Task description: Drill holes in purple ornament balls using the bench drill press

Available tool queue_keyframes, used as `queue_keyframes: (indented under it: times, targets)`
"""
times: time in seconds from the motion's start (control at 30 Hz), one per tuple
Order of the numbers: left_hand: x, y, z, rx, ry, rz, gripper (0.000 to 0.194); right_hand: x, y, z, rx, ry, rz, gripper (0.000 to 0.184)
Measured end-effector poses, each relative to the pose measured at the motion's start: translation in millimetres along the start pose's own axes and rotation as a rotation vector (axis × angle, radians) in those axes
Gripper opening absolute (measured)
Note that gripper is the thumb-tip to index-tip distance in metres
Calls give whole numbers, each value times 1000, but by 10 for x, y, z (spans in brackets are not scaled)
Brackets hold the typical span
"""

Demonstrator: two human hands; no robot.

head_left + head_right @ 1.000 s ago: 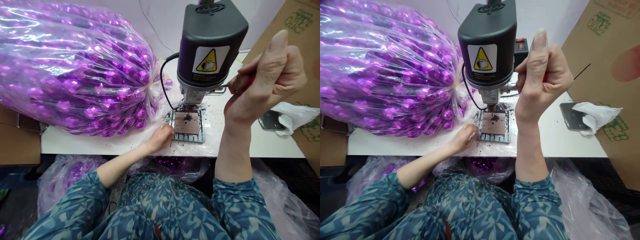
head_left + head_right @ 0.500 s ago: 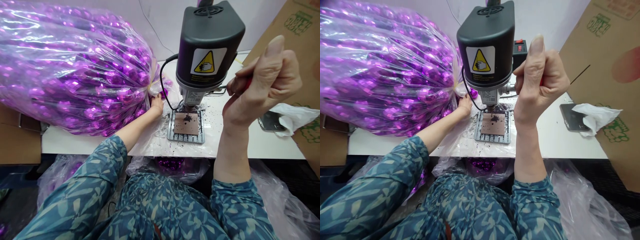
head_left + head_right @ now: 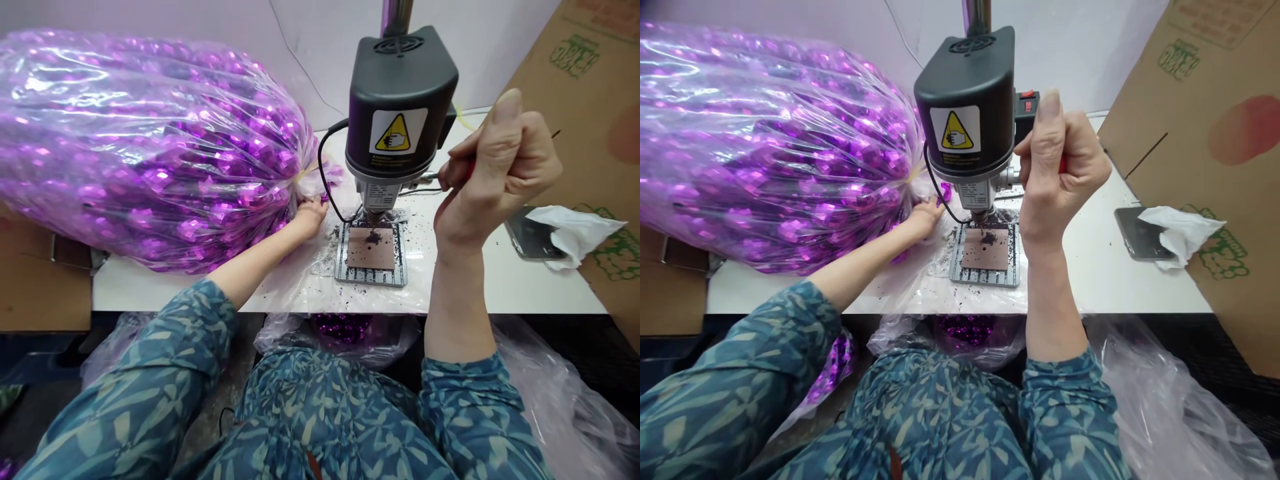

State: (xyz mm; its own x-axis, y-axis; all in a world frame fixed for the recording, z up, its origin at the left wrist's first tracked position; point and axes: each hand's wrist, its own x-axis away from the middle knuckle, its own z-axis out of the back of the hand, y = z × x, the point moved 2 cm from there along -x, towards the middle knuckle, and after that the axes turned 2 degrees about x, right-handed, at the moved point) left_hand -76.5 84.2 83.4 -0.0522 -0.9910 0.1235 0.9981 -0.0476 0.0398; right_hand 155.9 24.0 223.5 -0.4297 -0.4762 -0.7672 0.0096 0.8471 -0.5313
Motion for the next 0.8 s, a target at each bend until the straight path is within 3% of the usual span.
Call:
queue_keyframes:
  times: [0.1,0.17,0.2,0.3,0.37,0.47,0.67,0.8]
  targets:
    - [396,-27,-33,236,201,-162,48,2,-13,4,32,2,-2,53]
    - [667,-69,-84,608,306,-187,41,-4,-7,2,46,4,-7,55]
    - [780,-84,-117,845,299,-166,38,-7,-1,-1,48,9,-8,57]
    - [991,-29,-212,1530,16,-13,33,-15,15,-17,27,48,-6,56]
    - [1042,73,-232,1808,-190,97,29,-17,22,-27,-6,71,0,56]
    - [1022,220,-225,1994,-294,200,28,-15,29,-32,-26,56,4,56]
    - [911,370,-263,2096,-253,301,12,-3,27,-16,-23,48,14,56]
    - [882,426,-258,2122,-339,307,23,-4,15,-20,4,52,8,57]
